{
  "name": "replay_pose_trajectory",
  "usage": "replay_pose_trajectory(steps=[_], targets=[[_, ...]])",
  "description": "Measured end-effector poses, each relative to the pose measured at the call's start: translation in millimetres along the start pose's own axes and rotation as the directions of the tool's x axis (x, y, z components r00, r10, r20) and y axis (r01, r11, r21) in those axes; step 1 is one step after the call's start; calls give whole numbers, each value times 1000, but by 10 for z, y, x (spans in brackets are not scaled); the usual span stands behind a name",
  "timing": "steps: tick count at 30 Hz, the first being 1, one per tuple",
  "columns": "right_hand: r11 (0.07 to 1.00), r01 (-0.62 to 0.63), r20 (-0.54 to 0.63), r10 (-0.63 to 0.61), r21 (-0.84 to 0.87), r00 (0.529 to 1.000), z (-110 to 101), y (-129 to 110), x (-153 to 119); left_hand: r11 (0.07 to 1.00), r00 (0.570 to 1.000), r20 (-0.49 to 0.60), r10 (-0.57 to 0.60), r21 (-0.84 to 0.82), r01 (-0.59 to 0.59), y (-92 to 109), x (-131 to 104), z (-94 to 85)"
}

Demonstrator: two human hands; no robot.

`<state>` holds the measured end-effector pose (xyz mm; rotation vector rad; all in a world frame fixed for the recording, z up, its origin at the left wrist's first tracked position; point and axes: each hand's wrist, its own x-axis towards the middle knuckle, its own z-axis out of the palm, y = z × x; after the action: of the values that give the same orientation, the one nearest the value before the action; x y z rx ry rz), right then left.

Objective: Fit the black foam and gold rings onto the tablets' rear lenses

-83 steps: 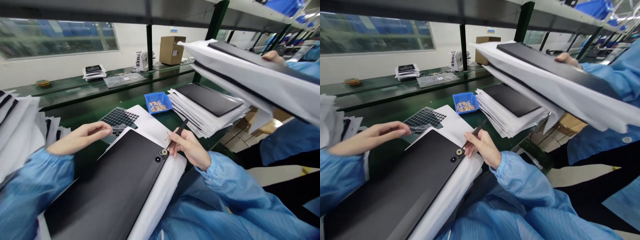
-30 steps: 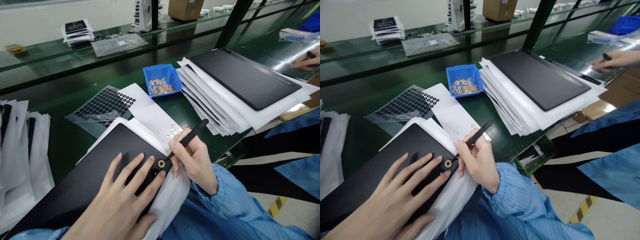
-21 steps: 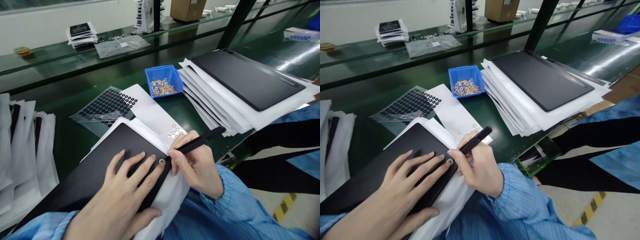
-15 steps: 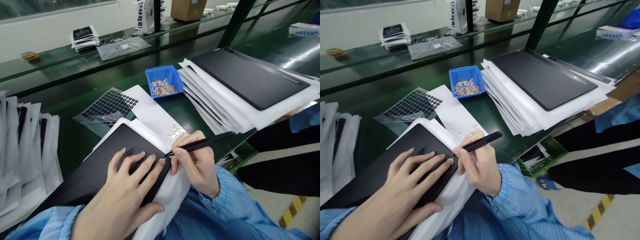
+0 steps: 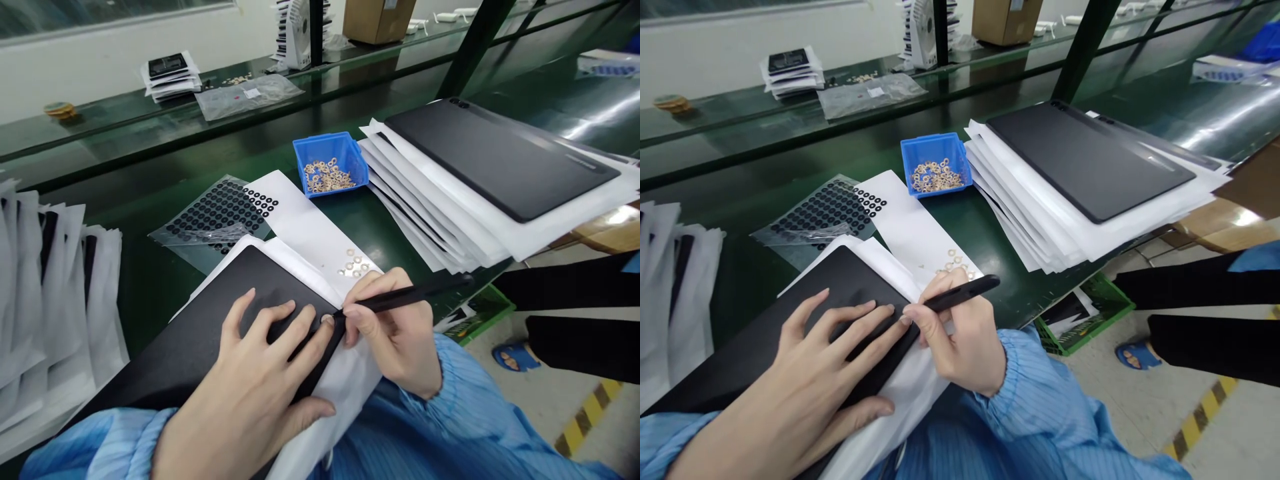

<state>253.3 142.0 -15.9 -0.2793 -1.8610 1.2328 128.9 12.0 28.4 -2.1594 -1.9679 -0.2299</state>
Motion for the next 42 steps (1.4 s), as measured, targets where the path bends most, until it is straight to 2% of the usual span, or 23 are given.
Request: replay_pose_trajectory(steps=[3,8,11,14,16,19,21,24,27,29,30,31,32,33,35,38,40,42], targets=[[1000,11,-11,-11,3,1000,25,25,7,999,1000,20,-12,-35,13,-47,-84,0],[992,-10,6,10,128,1000,28,-9,-33,998,997,52,58,2,-59,-149,-165,-41],[990,-3,13,2,143,1000,-62,-81,102,997,996,48,78,-9,-77,-186,-179,-46],[998,34,-54,-36,-44,998,-196,18,549,997,996,34,82,-21,-81,-202,-196,-21],[978,39,-67,-53,-206,996,-263,242,1005,997,997,43,64,-36,-62,-203,-204,2],[908,75,-33,-97,-411,995,-267,686,1713,996,990,140,27,-84,-15,-184,-190,11],[869,18,5,-18,-494,1000,-211,926,2055,992,973,232,7,-123,23,-167,-168,-16],[800,-143,1,176,-582,984,-124,1087,2276,977,951,308,1,-203,65,-200,-128,-98],[768,-180,-22,211,-614,977,-102,1036,2296,913,967,256,2,-395,103,-421,-75,-170],[770,-145,-11,177,-621,984,-68,938,2300,792,970,165,-179,-561,242,-700,-34,-159],[770,-101,25,150,-630,988,-18,883,2306,688,916,119,-382,-625,369,-868,-18,-127],[768,-36,89,121,-639,989,65,829,2309,541,763,62,-643,-669,510,-1043,-12,-78],[767,41,174,92,-641,980,184,778,2304,471,651,18,-759,-675,568,-1216,-17,-16],[767,122,271,70,-630,960,340,730,2286,418,563,-8,-826,-678,604,-1377,-35,56],[783,251,459,50,-569,887,733,647,2205,303,384,-42,-922,-696,651,-1630,-100,210],[825,342,649,37,-449,760,1361,572,2018,176,153,-97,-983,-716,676,-1813,-217,425],[841,378,729,28,-387,684,1679,573,1917,108,39,-110,-993,-738,666,-1845,-271,540],[850,395,777,27,-349,628,1865,616,1867,55,-40,-104,-994,-773,631,-1857,-300,626]])
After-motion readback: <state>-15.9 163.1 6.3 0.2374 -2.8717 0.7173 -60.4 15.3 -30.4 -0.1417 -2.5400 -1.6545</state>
